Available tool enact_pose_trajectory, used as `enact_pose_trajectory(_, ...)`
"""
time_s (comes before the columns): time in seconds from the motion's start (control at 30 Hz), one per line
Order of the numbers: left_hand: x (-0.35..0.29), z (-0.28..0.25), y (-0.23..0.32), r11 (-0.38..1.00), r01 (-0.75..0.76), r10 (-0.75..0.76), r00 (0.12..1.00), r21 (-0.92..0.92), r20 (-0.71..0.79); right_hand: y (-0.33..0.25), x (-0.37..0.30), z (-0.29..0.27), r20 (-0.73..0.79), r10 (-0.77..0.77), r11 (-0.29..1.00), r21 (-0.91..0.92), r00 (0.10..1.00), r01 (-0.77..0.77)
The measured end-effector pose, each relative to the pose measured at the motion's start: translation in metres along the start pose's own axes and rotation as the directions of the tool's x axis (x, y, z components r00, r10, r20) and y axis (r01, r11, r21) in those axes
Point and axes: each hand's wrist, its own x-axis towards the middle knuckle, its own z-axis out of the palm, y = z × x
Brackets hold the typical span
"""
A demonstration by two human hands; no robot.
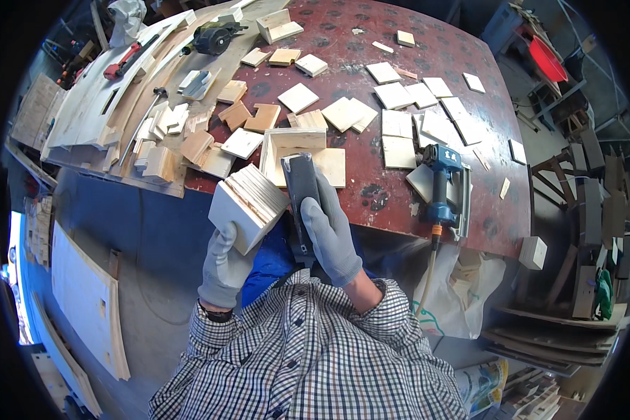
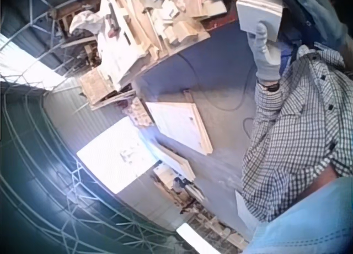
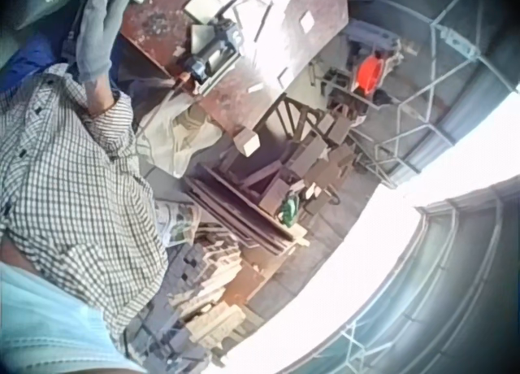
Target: The person assembles small wooden boxes by arranging pre-cut wooden pieces on a workbench, using a pneumatic nail gun to fasten them together, and then sanding the edges with a sanding block. The person handles multiple small wooden pieces and completed boxes throughout the process.
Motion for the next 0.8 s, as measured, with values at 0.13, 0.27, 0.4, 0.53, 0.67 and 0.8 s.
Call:
enact_pose_trajectory(0.13, -0.008, 0.024, -0.001, 0.977, 0.093, -0.077, 0.993, -0.19, 0.093, 0.006, 0.0, 0.009, -0.053, -0.125, 0.985, -0.126, 0.991, 0.118)
enact_pose_trajectory(0.27, -0.006, 0.038, -0.02, 0.923, 0.114, -0.096, 0.993, -0.367, 0.066, 0.021, -0.001, 0.03, 0.102, -0.605, 0.516, -0.705, 0.79, 0.486)
enact_pose_trajectory(0.4, 0.002, 0.006, -0.038, 0.963, 0.008, 0.045, 0.981, -0.271, 0.189, 0.031, -0.011, 0.026, 0.466, -0.594, 0.223, -0.689, 0.656, 0.69)
enact_pose_trajectory(0.53, 0.004, 0.03, -0.023, 0.918, 0.018, -0.044, 0.997, -0.395, -0.057, 0.064, 0.031, -0.016, 0.09, -0.505, 0.526, -0.756, 0.858, 0.389)
enact_pose_trajectory(0.67, 0.002, 0.02, -0.022, 0.824, 0.082, -0.087, 0.996, -0.561, 0.017, 0.045, 0.026, -0.026, 0.046, -0.408, 0.669, -0.664, 0.912, 0.332)
enact_pose_trajectory(0.8, 0.001, 0.046, -0.014, 0.907, 0.031, -0.034, 0.999, -0.42, 0.0, 0.029, 0.006, 0.021, 0.233, -0.492, 0.506, -0.707, 0.839, 0.493)
